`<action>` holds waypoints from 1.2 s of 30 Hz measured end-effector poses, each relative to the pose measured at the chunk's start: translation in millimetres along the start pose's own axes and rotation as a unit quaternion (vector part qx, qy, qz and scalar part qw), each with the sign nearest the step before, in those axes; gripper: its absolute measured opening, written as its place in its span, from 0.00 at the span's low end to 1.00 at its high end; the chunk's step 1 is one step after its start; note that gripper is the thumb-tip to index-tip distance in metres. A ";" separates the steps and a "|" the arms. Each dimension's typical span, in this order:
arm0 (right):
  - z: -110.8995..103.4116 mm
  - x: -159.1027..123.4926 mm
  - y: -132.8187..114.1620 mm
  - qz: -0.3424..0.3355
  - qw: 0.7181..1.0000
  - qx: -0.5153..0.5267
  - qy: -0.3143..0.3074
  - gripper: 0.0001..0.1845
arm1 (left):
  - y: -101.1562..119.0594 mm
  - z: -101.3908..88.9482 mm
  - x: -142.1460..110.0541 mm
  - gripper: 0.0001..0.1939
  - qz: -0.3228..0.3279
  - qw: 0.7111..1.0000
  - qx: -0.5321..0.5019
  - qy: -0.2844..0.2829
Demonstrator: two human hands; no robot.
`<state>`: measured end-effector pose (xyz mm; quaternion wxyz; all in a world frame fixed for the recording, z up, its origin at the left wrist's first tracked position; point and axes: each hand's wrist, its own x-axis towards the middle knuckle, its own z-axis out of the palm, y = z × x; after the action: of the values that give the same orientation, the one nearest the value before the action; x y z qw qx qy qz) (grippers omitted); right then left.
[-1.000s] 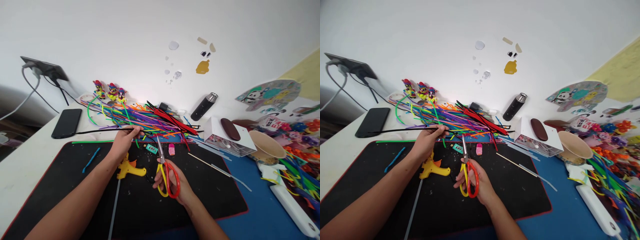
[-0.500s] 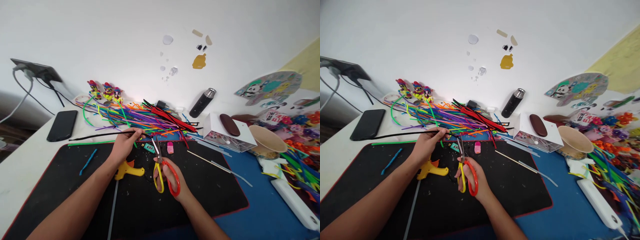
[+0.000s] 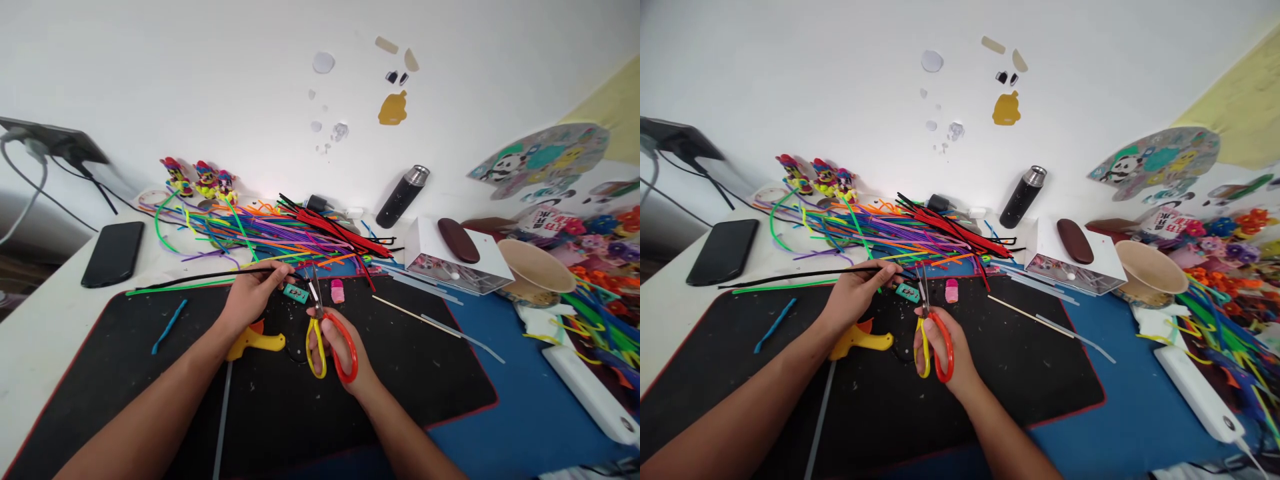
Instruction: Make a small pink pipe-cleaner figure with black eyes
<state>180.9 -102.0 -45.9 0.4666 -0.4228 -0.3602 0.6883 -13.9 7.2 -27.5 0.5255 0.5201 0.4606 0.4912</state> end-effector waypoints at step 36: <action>-0.3 1.7 7.6 -0.024 1.000 -0.005 -0.002 0.27 | -1.0 3.4 -2.7 0.19 0.000 1.000 0.011 -0.014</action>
<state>178.2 -102.6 -53.2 0.4808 -0.4149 -0.3743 0.6757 -10.7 4.2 -28.5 0.5260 0.5330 0.4583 0.4787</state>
